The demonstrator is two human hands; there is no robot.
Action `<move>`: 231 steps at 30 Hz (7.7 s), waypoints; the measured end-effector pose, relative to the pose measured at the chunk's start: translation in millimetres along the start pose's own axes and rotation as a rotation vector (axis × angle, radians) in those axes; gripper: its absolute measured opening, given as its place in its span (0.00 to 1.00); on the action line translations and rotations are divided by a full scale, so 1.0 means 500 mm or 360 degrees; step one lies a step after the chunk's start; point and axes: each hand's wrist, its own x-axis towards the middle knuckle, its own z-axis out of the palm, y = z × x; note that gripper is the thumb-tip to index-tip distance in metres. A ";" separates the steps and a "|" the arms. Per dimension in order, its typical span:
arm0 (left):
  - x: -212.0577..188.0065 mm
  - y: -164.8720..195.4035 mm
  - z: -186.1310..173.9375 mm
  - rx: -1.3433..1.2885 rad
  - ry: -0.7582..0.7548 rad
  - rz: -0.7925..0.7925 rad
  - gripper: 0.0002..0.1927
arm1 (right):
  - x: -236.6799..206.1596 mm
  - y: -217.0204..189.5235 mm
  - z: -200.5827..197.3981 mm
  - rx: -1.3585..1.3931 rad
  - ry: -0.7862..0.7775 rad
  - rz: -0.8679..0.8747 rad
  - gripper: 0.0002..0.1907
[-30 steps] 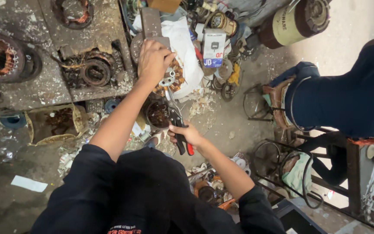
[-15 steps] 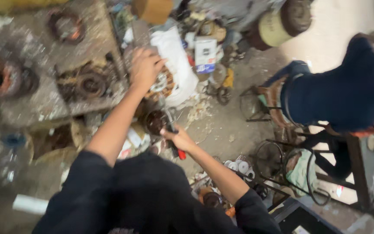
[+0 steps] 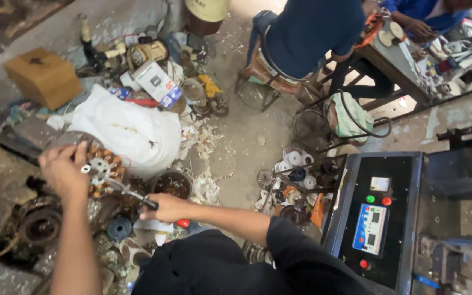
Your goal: The person uses pliers to pull copper windings from a motor stator core placed on a workbench. They repeatedly grip and extract the wires, dropping the removed pieces into a container below.
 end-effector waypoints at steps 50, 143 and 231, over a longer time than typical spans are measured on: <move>-0.014 -0.037 0.038 -0.0160 0.0120 -0.0466 0.15 | -0.058 -0.008 -0.030 0.0859 -0.0556 0.0227 0.29; -0.007 -0.070 0.069 -0.0089 0.0194 -0.0271 0.13 | 0.075 0.017 -0.150 0.0533 -0.0685 0.0395 0.08; -0.015 -0.036 0.044 -0.0039 0.0243 -0.0456 0.17 | -0.059 -0.048 -0.051 0.1014 -0.0826 0.0333 0.32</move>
